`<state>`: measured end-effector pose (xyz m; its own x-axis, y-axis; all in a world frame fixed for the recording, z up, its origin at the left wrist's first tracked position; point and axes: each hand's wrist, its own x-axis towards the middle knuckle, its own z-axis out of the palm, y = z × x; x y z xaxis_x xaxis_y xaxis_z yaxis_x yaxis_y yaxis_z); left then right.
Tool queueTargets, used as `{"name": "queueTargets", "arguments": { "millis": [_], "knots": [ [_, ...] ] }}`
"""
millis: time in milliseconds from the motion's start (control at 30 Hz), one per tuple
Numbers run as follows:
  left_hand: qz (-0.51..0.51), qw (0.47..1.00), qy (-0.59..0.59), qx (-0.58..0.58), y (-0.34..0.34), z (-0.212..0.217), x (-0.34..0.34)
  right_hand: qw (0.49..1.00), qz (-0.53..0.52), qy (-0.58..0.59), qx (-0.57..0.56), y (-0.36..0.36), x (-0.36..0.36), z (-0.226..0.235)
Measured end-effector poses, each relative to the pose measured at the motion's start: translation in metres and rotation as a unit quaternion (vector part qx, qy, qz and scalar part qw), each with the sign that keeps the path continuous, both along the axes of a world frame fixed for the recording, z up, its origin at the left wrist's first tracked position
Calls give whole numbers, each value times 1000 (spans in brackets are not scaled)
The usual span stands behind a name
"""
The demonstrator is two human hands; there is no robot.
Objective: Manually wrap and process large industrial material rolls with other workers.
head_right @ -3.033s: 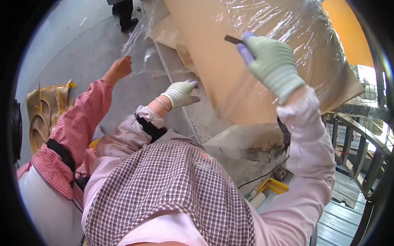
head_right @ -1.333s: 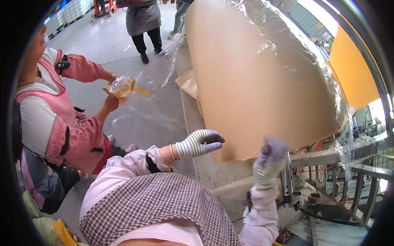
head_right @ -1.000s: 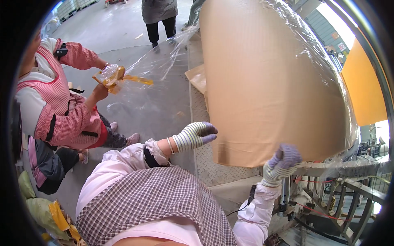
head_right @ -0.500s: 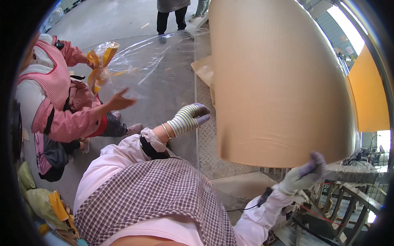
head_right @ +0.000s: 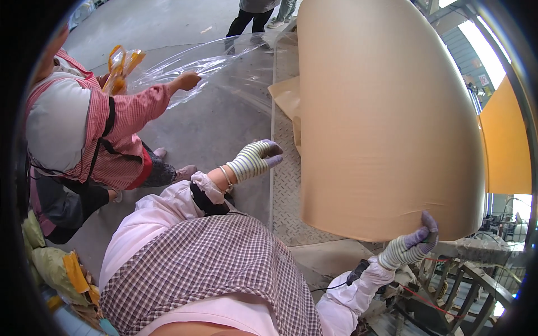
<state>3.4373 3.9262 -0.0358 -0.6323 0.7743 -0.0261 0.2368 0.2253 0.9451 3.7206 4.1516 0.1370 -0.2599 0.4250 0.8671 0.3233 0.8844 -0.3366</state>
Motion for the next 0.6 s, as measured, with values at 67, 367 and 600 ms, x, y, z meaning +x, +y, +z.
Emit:
{"name": "queueTargets", "arguments": {
  "millis": [67,367,600],
  "knots": [
    [-4,1000,-7,-3,-7,5,-5,1000,8,-1,-1,0,-2,9],
    [-7,1000,-15,-10,-11,8,-28,997,-15,60,-50,14,-22,26],
    [-16,1000,-13,-15,-13,5,-43,995,-8,90,-52,18,-34,37]
  ]
}}
